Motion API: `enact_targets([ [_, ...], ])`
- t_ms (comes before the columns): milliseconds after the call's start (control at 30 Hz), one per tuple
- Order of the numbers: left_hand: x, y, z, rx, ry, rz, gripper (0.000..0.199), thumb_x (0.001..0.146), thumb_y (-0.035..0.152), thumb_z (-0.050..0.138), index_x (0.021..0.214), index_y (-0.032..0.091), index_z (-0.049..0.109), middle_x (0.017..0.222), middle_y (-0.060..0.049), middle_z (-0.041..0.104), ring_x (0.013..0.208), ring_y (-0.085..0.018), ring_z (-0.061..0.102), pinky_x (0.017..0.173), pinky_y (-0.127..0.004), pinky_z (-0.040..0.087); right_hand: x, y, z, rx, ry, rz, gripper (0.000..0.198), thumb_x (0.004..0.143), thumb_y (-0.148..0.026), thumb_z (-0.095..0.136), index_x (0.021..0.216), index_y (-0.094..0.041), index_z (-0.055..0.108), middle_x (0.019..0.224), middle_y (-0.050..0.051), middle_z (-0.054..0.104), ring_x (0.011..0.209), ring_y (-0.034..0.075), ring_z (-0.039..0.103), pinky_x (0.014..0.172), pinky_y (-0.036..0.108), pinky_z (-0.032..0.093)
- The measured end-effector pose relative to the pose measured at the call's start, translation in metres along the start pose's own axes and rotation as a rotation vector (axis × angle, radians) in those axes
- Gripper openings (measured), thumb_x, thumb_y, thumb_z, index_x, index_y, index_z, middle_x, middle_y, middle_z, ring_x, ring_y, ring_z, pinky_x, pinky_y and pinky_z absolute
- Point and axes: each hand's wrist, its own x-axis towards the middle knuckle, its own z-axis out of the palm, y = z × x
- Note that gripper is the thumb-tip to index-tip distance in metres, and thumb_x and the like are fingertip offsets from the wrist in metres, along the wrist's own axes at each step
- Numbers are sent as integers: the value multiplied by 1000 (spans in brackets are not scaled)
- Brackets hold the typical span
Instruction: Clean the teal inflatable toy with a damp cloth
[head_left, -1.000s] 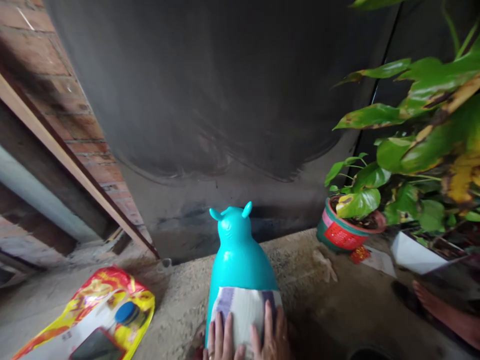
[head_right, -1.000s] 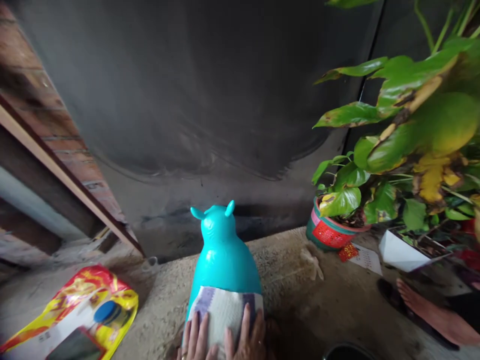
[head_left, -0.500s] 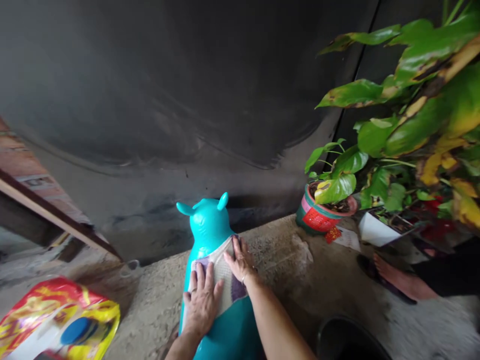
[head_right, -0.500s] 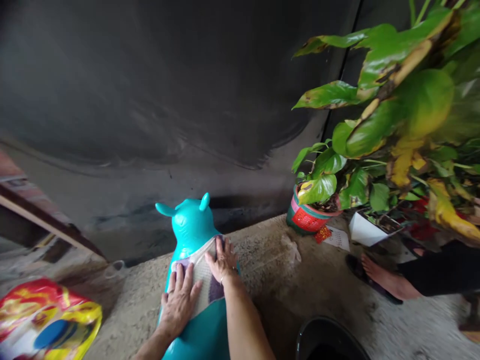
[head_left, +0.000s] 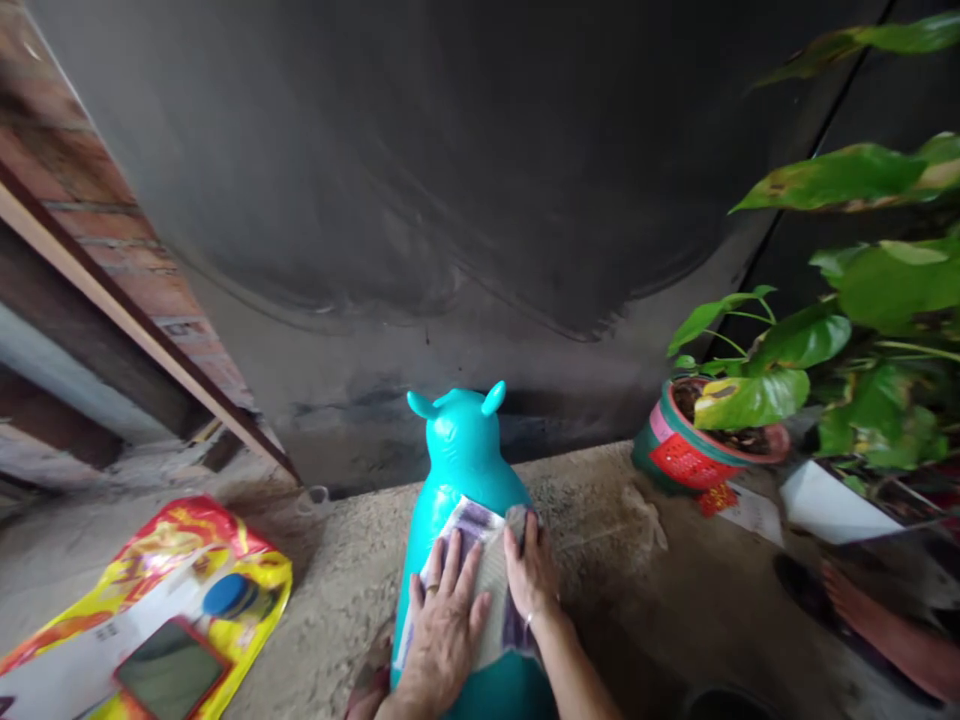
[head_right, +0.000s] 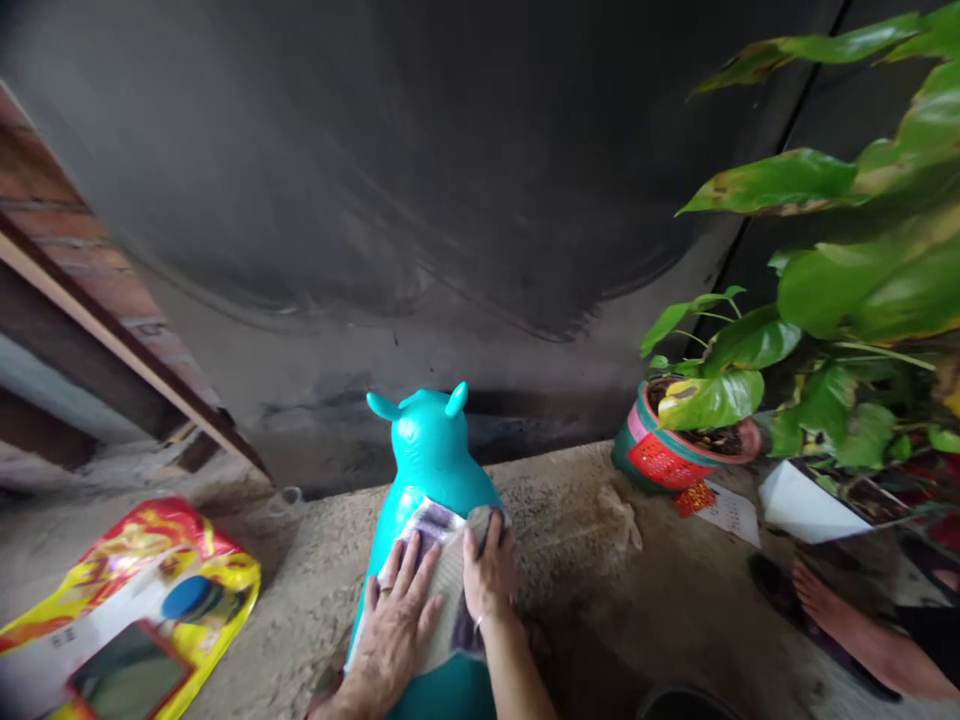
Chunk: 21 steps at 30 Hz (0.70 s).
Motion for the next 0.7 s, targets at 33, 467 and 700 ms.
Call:
enact_targets([
  [33,8,0,-3,-11,-17,-25,51,95,36,28,145,36,18,158,1,7,145,-27,2,110,-62,21,19,-8,-2,9,-8,-2,60,94,-52,25,145,-20,29,139,18,44,123,30,47,95,44,42],
  [467,-23,-17,17,-38,-52,-101,55,91,40,37,144,34,22,157,-1,12,145,-28,7,111,-59,21,-95,16,41,-105,127,-6,61,90,-54,35,134,-14,50,143,21,40,130,37,40,98,51,43],
  [700,0,-16,8,-110,-34,-128,52,95,36,27,145,37,17,158,2,4,145,-25,3,111,-61,19,-18,-26,-4,-93,-90,37,61,93,-51,24,148,-23,21,149,20,30,131,39,36,92,57,43],
])
